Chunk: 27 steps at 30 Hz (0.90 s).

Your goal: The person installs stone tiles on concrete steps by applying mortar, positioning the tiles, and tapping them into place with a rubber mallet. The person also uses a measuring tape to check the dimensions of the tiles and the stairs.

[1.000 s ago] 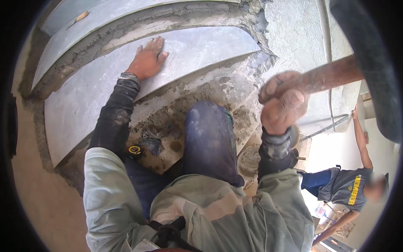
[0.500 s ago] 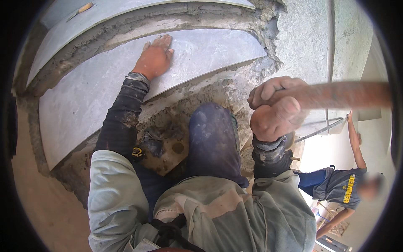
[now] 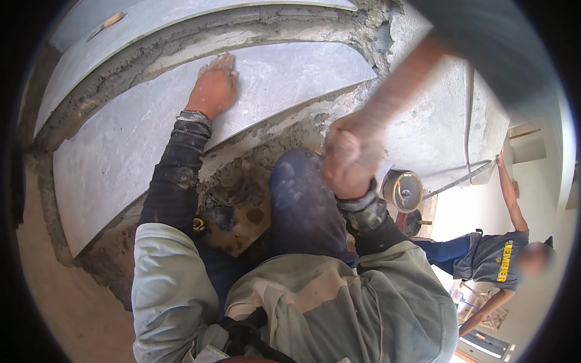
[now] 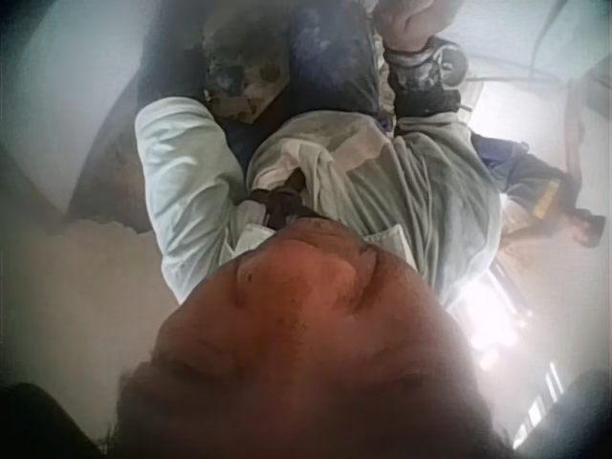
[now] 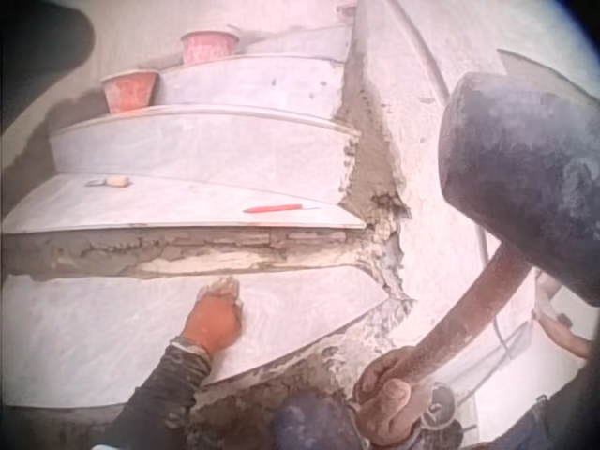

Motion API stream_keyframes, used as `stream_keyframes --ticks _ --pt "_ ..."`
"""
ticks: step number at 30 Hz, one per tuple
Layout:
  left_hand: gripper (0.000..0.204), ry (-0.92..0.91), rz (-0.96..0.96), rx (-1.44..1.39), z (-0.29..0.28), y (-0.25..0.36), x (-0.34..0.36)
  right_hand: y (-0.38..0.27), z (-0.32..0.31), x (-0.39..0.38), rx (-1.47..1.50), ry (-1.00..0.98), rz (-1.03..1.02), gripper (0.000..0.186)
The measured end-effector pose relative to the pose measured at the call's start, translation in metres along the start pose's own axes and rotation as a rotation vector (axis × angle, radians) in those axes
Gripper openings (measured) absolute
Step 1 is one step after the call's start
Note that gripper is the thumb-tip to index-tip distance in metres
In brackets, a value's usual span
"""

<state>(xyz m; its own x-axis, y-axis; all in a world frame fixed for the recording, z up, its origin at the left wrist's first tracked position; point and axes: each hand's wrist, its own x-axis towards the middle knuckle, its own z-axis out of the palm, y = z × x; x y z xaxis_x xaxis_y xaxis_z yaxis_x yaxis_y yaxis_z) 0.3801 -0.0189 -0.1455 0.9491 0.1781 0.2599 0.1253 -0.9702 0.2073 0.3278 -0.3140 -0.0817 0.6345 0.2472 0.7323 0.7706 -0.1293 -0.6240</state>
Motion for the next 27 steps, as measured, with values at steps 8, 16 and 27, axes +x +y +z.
stream_keyframes --ticks 8,16,27 --pt "0.054 -0.013 -0.014 0.048 -0.002 -0.004 0.002 -0.017 -0.014 0.012 -0.113 -0.041 0.219 0.029" --pt "0.054 -0.065 0.027 -0.039 -0.003 -0.004 0.007 0.036 0.003 -0.02 -0.554 -0.399 0.343 0.028" --pt "0.056 -0.048 -0.132 0.06 -0.026 -0.054 -0.022 0.012 -0.001 -0.005 -0.232 -0.087 0.184 0.025"
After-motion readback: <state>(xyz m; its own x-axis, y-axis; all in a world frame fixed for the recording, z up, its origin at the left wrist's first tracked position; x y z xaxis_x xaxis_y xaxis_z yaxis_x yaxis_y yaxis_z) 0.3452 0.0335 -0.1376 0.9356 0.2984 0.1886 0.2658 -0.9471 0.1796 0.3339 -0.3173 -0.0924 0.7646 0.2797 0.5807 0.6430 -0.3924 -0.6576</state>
